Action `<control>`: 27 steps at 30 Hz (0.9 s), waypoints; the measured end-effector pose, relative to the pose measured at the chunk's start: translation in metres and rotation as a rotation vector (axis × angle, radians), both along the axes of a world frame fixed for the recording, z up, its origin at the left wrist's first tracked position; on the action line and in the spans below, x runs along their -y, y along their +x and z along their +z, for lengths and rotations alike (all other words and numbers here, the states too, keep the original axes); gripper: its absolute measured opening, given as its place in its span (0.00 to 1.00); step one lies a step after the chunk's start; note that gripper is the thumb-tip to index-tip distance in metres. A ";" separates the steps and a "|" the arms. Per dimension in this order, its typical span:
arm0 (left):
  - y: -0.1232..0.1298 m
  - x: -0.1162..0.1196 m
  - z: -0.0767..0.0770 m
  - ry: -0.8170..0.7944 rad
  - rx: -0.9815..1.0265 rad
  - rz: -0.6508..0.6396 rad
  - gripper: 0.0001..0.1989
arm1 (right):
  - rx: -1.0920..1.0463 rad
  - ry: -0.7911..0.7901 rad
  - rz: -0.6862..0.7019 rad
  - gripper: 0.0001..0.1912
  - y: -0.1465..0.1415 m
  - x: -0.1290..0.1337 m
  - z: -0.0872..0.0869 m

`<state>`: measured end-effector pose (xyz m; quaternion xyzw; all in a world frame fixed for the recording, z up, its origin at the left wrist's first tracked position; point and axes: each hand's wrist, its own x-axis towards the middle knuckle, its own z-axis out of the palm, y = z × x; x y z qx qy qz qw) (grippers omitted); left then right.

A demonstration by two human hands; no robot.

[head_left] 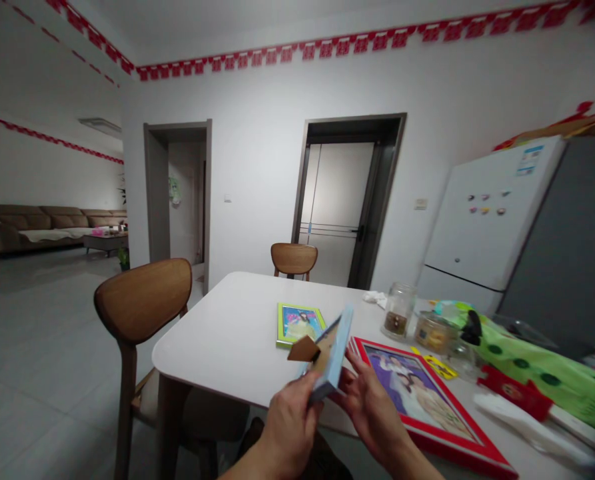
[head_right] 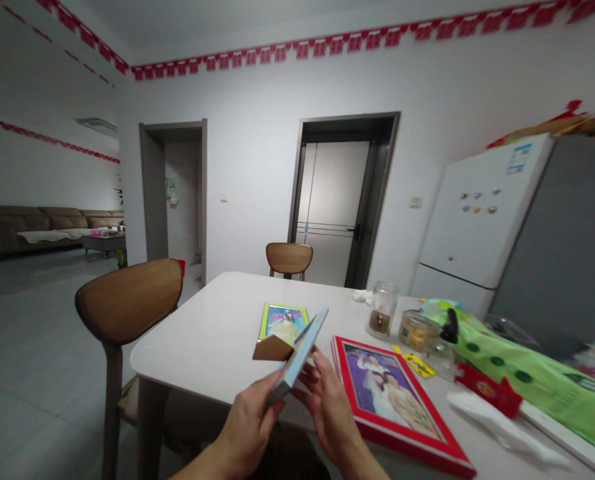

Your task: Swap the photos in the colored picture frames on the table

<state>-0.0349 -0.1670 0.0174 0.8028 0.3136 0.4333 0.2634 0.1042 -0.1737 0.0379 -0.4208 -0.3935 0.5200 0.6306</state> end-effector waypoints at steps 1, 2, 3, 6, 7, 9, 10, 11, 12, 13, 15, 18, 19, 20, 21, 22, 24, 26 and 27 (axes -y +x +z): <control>-0.003 0.003 -0.002 0.058 -0.096 -0.005 0.21 | -0.020 -0.017 0.010 0.27 0.003 0.002 0.000; -0.005 0.005 -0.004 0.104 -0.179 -0.008 0.22 | -0.026 -0.040 0.017 0.26 0.006 0.003 -0.001; -0.007 0.007 -0.007 0.142 -0.249 -0.014 0.22 | -0.021 -0.067 0.023 0.26 0.009 0.005 -0.003; -0.011 0.010 -0.017 0.194 -0.384 -0.029 0.22 | 0.045 -0.121 0.035 0.25 0.017 0.009 -0.010; -0.011 0.011 -0.021 0.198 -0.412 -0.025 0.22 | 0.076 -0.131 0.043 0.24 0.019 0.010 -0.014; -0.011 0.013 -0.029 0.200 -0.454 -0.021 0.21 | 0.124 -0.151 0.066 0.22 0.023 0.009 -0.021; -0.011 0.014 -0.033 0.200 -0.468 -0.023 0.20 | 0.138 -0.160 0.080 0.22 0.026 0.008 -0.026; -0.011 0.014 -0.037 0.201 -0.479 -0.027 0.18 | 0.151 -0.167 0.092 0.22 0.028 0.006 -0.030; -0.010 0.014 -0.041 0.202 -0.487 -0.030 0.17 | 0.169 -0.172 0.095 0.23 0.030 0.003 -0.035; -0.010 0.014 -0.044 0.202 -0.494 -0.029 0.16 | 0.195 -0.182 0.082 0.24 0.032 0.000 -0.040; -0.009 0.012 -0.047 0.190 -0.511 -0.018 0.14 | 0.274 -0.219 0.016 0.25 0.035 -0.005 -0.047; -0.010 0.010 -0.046 0.170 -0.543 -0.025 0.15 | 0.426 -0.281 -0.084 0.23 0.037 -0.009 -0.051; -0.011 0.010 -0.045 0.169 -0.547 -0.035 0.16 | 0.471 -0.284 -0.099 0.22 0.037 -0.009 -0.050; -0.011 0.010 -0.043 0.169 -0.545 -0.045 0.16 | 0.511 -0.281 -0.107 0.21 0.036 -0.008 -0.048; -0.012 0.010 -0.042 0.170 -0.540 -0.052 0.16 | 0.543 -0.274 -0.112 0.21 0.036 -0.007 -0.045; -0.013 0.010 -0.042 0.169 -0.532 -0.057 0.16 | 0.566 -0.265 -0.114 0.22 0.035 -0.006 -0.043; -0.014 0.009 -0.042 0.168 -0.510 -0.062 0.15 | 0.586 -0.248 -0.105 0.22 0.035 -0.003 -0.038; -0.014 0.009 -0.043 0.176 -0.484 -0.073 0.15 | 0.589 -0.234 -0.077 0.22 0.035 0.000 -0.035; -0.014 0.008 -0.043 0.180 -0.472 -0.077 0.15 | 0.592 -0.230 -0.057 0.22 0.036 0.000 -0.035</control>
